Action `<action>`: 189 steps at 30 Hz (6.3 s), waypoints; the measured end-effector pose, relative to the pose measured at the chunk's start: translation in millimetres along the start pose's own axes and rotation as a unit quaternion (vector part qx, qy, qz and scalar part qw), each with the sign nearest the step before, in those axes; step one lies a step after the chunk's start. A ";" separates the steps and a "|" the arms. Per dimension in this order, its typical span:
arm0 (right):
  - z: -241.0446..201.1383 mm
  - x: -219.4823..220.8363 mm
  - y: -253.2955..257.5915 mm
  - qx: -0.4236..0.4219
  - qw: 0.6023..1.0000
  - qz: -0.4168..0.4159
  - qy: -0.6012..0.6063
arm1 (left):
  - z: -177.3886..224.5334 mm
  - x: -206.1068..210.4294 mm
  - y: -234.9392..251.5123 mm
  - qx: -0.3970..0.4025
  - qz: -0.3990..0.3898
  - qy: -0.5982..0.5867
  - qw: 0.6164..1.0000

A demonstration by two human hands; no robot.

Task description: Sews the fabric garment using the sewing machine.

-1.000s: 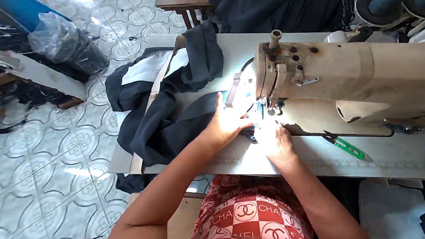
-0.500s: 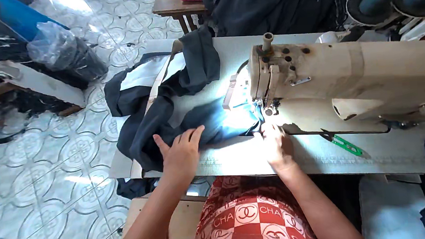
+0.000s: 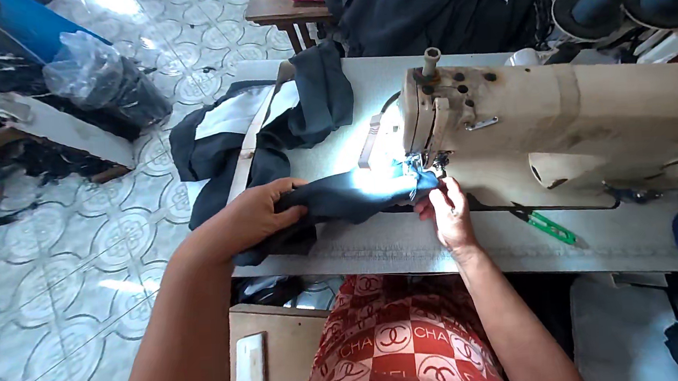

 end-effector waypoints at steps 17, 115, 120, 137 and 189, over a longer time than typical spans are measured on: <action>-59.3 29.1 -37.3 -0.122 0.871 0.021 -0.476 | 25.9 -18.9 -2.3 0.027 0.100 0.203 0.974; -30.1 4.4 -30.5 -0.029 0.917 0.000 -0.399 | 101.9 154.1 24.6 0.209 0.111 0.180 0.955; -9.0 -20.2 -21.3 0.126 0.981 0.029 -0.148 | 115.0 152.6 38.7 0.198 0.144 0.220 0.944; 12.8 -23.5 -29.9 0.230 0.971 0.039 0.058 | 115.6 148.2 59.3 0.244 0.172 0.117 0.947; -30.8 30.5 -63.1 -0.208 0.764 -0.012 -0.611 | 112.6 155.1 20.7 0.286 0.173 0.231 0.914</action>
Point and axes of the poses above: each hand's wrist, its own y-axis towards the middle knuckle, its own x-axis out of the palm, z = x × y, the point moved 10 cm from there along y, towards the middle knuckle, and after that the axes turned 2 degrees about y, right-handed, at the moved point
